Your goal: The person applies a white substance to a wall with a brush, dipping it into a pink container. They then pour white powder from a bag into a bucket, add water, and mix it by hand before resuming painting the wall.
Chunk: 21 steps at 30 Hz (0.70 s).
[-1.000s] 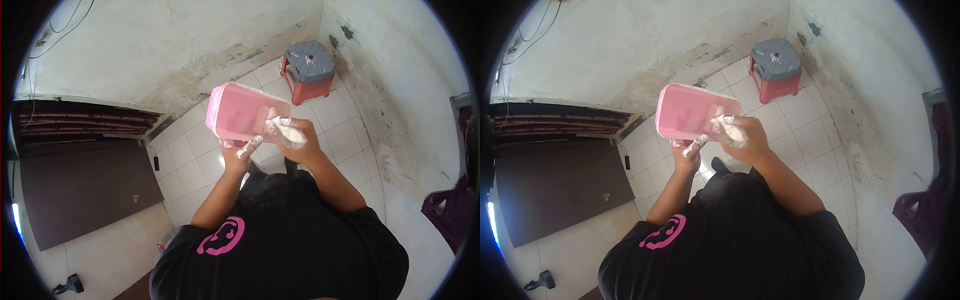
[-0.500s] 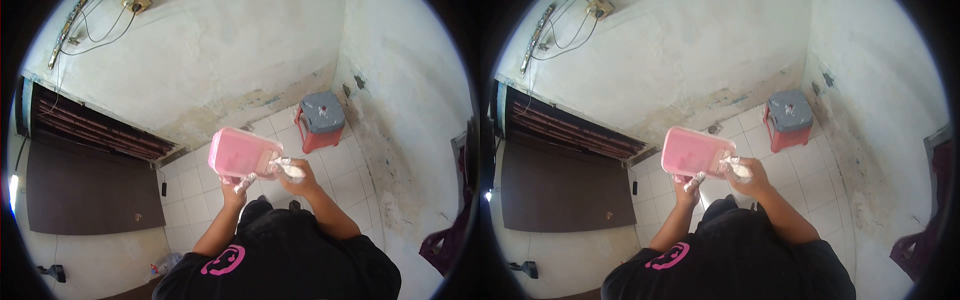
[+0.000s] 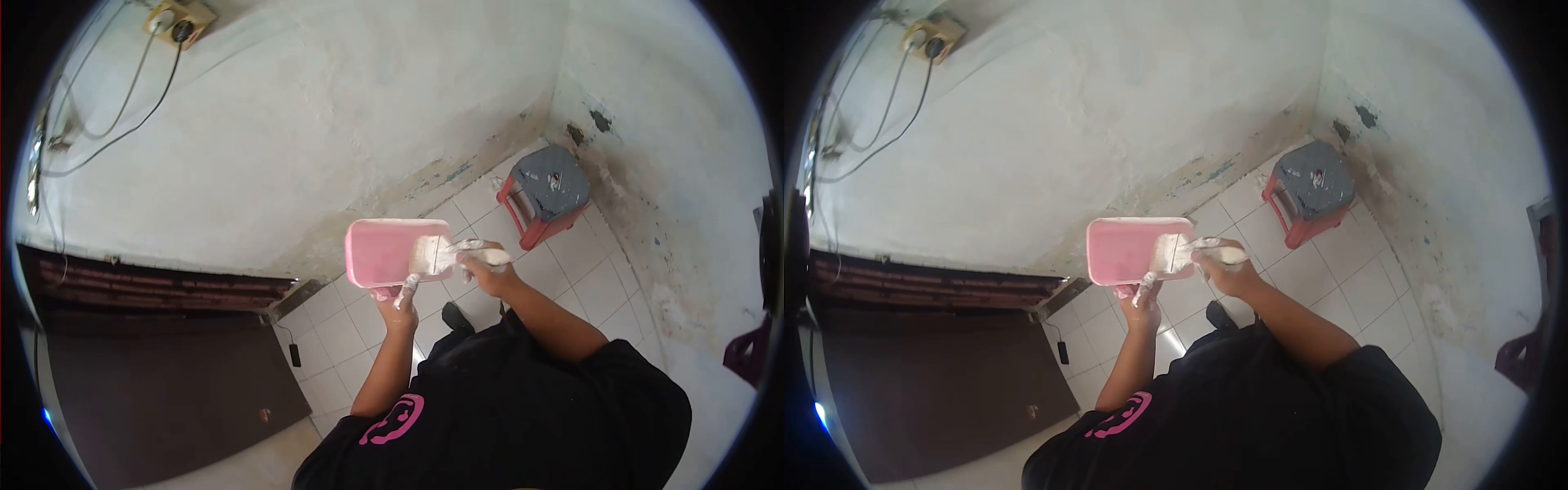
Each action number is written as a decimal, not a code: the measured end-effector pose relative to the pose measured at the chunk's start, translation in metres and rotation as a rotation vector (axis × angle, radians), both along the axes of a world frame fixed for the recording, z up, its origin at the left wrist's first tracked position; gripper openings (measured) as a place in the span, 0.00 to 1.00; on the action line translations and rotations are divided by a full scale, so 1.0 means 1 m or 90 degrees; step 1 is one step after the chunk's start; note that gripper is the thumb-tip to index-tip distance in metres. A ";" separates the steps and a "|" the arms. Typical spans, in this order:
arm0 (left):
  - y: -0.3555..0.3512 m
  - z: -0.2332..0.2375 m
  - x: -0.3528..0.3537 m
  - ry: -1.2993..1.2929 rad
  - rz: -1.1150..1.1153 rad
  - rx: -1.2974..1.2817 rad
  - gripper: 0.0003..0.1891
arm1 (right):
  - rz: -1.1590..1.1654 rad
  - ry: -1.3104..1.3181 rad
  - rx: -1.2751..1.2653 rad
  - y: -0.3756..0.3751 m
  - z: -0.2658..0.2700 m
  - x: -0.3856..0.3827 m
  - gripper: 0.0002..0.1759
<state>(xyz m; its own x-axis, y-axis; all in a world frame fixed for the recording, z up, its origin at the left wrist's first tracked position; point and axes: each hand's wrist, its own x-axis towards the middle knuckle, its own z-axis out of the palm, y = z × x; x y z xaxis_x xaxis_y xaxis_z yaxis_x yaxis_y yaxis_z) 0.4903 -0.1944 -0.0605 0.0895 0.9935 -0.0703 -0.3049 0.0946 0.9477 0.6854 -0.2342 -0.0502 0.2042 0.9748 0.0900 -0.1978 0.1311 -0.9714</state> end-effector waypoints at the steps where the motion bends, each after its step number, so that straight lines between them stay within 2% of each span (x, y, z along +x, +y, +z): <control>1: 0.015 -0.001 -0.005 -0.022 0.014 -0.003 0.37 | 0.039 0.106 -0.115 0.009 -0.002 0.002 0.09; 2: 0.029 -0.004 -0.010 -0.023 0.004 -0.014 0.37 | 0.027 0.106 -0.125 0.017 -0.011 0.003 0.09; 4: 0.059 -0.009 -0.015 -0.034 0.034 -0.105 0.36 | -0.075 0.337 -0.108 0.036 -0.040 0.008 0.14; 5: 0.072 -0.016 -0.016 -0.040 0.018 -0.088 0.34 | -0.114 0.338 -0.130 0.045 -0.056 0.013 0.21; 8: 0.100 -0.012 -0.001 -0.008 0.002 -0.109 0.33 | -0.146 0.436 -0.180 0.085 -0.082 0.046 0.25; 9: 0.109 -0.020 0.002 0.002 -0.001 -0.115 0.33 | -0.139 0.469 -0.261 0.103 -0.111 0.061 0.29; 11: 0.127 -0.036 0.006 0.010 -0.030 -0.160 0.34 | -0.162 0.534 -0.287 0.139 -0.159 0.084 0.30; 14: 0.159 -0.025 0.041 0.034 -0.070 -0.193 0.34 | -0.275 0.590 -0.365 0.248 -0.254 0.118 0.31; 18: 0.185 -0.032 0.056 0.054 -0.128 -0.213 0.33 | -0.318 0.556 -0.357 0.336 -0.245 0.139 0.29; 21: 0.199 -0.031 0.073 0.059 -0.115 -0.242 0.32 | -0.341 0.553 -0.341 0.364 -0.231 0.153 0.27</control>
